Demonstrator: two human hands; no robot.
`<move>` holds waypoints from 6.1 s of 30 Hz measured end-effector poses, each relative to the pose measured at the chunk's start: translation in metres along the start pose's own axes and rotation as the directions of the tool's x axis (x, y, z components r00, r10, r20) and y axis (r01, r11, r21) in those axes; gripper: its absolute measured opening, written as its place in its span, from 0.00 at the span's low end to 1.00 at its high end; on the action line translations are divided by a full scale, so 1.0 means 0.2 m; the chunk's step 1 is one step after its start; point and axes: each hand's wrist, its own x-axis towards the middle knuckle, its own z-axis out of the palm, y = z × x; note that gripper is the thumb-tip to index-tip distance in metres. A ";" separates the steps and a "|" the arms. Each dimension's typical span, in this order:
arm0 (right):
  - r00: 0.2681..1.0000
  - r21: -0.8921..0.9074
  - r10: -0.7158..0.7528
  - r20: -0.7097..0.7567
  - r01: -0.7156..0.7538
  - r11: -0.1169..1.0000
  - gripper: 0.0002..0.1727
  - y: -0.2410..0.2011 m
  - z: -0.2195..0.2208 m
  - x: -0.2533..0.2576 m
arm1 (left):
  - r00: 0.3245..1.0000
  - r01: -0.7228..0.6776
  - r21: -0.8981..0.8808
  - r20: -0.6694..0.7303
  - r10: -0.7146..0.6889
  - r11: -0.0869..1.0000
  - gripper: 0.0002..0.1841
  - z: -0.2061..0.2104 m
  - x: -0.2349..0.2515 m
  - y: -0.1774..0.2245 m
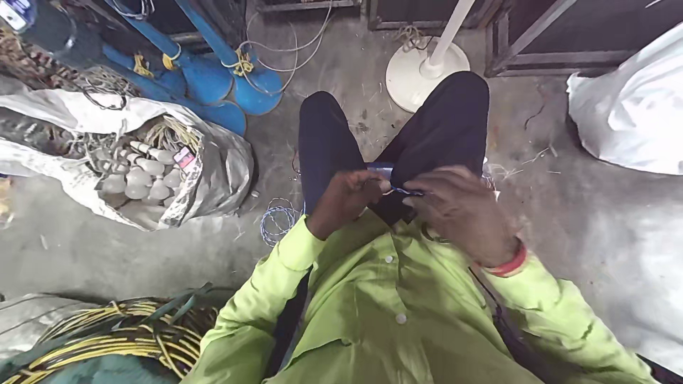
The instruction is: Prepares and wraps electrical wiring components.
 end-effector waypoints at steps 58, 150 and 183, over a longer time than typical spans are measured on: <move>0.981 -0.171 -0.133 -0.143 0.108 0.979 0.13 -0.02 0.16 0.04 | 0.975 0.201 -0.411 0.001 -0.220 0.889 0.12 0.12 -0.05 0.04; 0.560 0.611 0.411 0.719 -0.792 0.010 0.15 0.01 0.01 0.07 | 0.786 -0.473 0.627 -0.018 0.618 0.619 0.08 0.17 -0.06 0.00; 0.994 -0.068 -0.106 -0.026 0.104 0.992 0.11 0.03 0.22 0.04 | 0.925 0.338 -0.492 0.015 -0.380 0.802 0.09 0.04 -0.06 -0.06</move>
